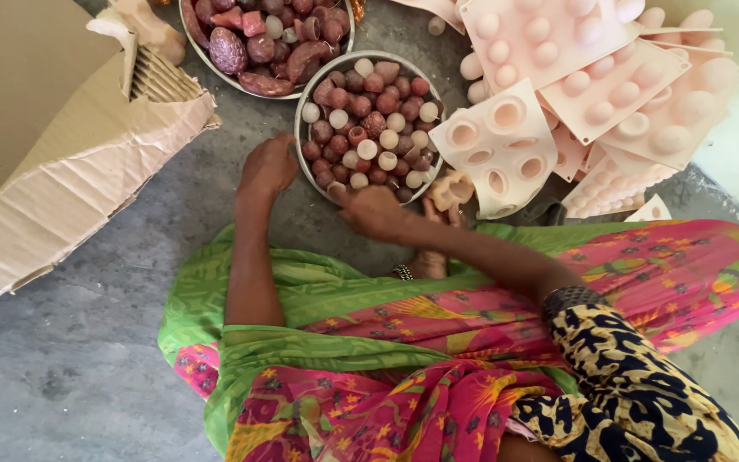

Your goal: The person sits on the floor and sorts reddish-brown spherical sweets from a metal bowl, discarding debris onto the floor. They then place the sorted sweets into a second bowl and handle pink plastic trays nearby.

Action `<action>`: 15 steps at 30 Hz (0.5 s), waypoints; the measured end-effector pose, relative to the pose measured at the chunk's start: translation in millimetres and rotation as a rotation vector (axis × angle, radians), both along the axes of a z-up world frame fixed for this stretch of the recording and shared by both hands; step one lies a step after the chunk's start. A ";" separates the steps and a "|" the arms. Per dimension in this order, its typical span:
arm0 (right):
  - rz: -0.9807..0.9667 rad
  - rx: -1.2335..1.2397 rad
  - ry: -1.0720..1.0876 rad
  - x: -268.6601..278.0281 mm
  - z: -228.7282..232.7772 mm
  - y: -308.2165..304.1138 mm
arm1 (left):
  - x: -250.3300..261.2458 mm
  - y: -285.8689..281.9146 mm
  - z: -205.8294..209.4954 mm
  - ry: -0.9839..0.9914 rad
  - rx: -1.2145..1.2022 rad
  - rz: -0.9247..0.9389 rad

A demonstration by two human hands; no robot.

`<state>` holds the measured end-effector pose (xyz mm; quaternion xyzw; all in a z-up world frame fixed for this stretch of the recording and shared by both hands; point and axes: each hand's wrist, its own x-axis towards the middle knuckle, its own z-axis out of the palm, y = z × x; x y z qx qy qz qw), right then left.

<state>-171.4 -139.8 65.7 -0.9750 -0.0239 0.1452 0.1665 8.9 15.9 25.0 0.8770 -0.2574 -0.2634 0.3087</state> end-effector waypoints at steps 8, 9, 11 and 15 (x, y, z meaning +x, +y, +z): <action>0.011 -0.327 -0.301 38.3 20.0 -132.1 | -2.6 -5.9 12.6 0.033 -0.029 0.003; -0.011 -0.282 -0.341 37.3 29.3 -152.7 | -4.6 -7.4 11.4 0.027 -0.045 0.022; -0.036 -0.326 -0.291 24.3 42.4 -175.1 | -4.6 -11.6 5.4 0.006 -0.081 0.059; 0.046 -0.323 -0.295 -12.2 55.3 -203.0 | -8.0 -28.4 -19.1 0.038 -0.150 0.199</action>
